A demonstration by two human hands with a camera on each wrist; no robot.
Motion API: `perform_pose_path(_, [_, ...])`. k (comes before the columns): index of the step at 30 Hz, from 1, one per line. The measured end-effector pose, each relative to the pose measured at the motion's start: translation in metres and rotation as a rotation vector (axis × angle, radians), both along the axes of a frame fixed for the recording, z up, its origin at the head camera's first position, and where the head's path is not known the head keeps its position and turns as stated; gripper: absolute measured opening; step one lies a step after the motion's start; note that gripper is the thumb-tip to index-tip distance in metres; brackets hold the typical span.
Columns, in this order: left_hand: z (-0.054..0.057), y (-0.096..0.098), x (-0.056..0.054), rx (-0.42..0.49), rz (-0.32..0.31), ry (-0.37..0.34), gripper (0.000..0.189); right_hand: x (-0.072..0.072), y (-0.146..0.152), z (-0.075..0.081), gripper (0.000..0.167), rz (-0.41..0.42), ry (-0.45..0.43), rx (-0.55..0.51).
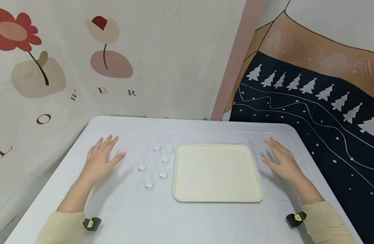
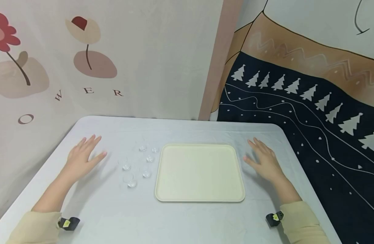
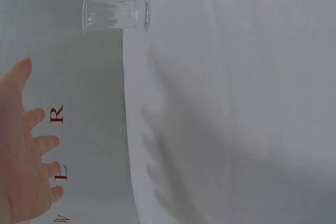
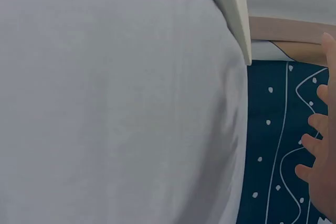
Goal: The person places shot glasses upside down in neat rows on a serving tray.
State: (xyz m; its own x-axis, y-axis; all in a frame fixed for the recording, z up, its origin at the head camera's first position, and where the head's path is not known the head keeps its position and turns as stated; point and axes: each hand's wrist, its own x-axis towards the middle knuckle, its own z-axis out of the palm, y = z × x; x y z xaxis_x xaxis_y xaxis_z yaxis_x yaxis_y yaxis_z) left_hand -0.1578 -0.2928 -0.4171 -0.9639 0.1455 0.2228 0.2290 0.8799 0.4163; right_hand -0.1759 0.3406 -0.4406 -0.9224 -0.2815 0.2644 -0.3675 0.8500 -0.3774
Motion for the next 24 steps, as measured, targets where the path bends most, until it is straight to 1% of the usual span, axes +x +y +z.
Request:
perform_pose_path(5, [-0.006, 0.004, 0.004, 0.079, -0.029, 0.002, 0.068, 0.003, 0.001, -0.01, 0.068, 0.032, -0.01, -0.044])
perform_pose_path(10, [-0.012, 0.008, 0.009, 0.147, -0.049, -0.013, 0.065, 0.004, 0.001, -0.018, 0.069, 0.061, -0.036, -0.057])
perform_pose_path(17, [-0.022, 0.01, 0.013, 0.245, -0.053, -0.078, 0.063, 0.006, 0.0, -0.023, 0.069, 0.091, -0.083, -0.082])
perform_pose_path(21, [-0.03, 0.012, 0.015, 0.301, -0.084, -0.108, 0.062, 0.007, 0.0, -0.026, 0.068, 0.113, -0.098, -0.089])
perform_pose_path(24, [-0.034, 0.015, 0.017, 0.339, -0.09, -0.147, 0.062, 0.006, 0.0, -0.028, 0.071, 0.123, -0.109, -0.082])
